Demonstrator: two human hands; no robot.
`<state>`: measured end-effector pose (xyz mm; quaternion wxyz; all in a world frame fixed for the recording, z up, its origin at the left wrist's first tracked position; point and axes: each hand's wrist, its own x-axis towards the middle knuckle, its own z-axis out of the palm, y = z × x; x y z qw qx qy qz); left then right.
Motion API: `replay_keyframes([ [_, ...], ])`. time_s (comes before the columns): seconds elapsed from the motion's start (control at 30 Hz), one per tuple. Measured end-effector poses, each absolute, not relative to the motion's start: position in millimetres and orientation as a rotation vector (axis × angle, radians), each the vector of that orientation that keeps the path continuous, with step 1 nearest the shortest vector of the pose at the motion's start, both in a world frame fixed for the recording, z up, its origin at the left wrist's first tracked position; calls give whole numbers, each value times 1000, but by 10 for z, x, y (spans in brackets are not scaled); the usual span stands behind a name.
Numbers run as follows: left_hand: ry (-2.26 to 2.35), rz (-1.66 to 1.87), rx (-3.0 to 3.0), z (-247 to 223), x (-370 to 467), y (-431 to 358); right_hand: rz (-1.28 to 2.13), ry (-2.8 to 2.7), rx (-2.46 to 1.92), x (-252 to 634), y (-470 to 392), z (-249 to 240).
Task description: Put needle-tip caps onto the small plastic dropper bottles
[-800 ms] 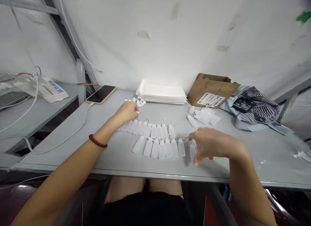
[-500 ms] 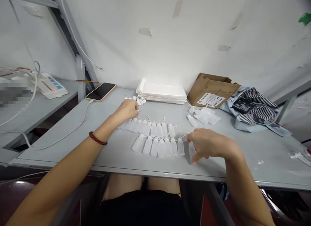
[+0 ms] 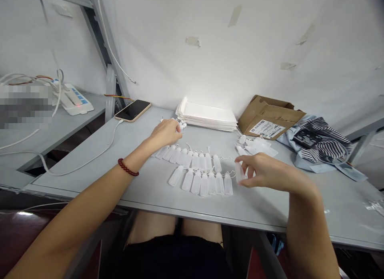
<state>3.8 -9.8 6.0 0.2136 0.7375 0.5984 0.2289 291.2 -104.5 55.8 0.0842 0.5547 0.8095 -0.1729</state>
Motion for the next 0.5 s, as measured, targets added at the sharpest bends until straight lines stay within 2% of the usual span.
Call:
replay_keyframes([
  [0.13, 1440, 796, 1874, 108, 148, -161, -563, 2756, 1784, 2852, -998, 529],
  [0.37, 1021, 949, 1548, 110, 405, -352, -151, 3266, 1577, 2611, -920, 186],
  [0.5, 858, 991, 1368, 109, 463, -443, -72, 3352, 1540, 2553, -873, 22],
])
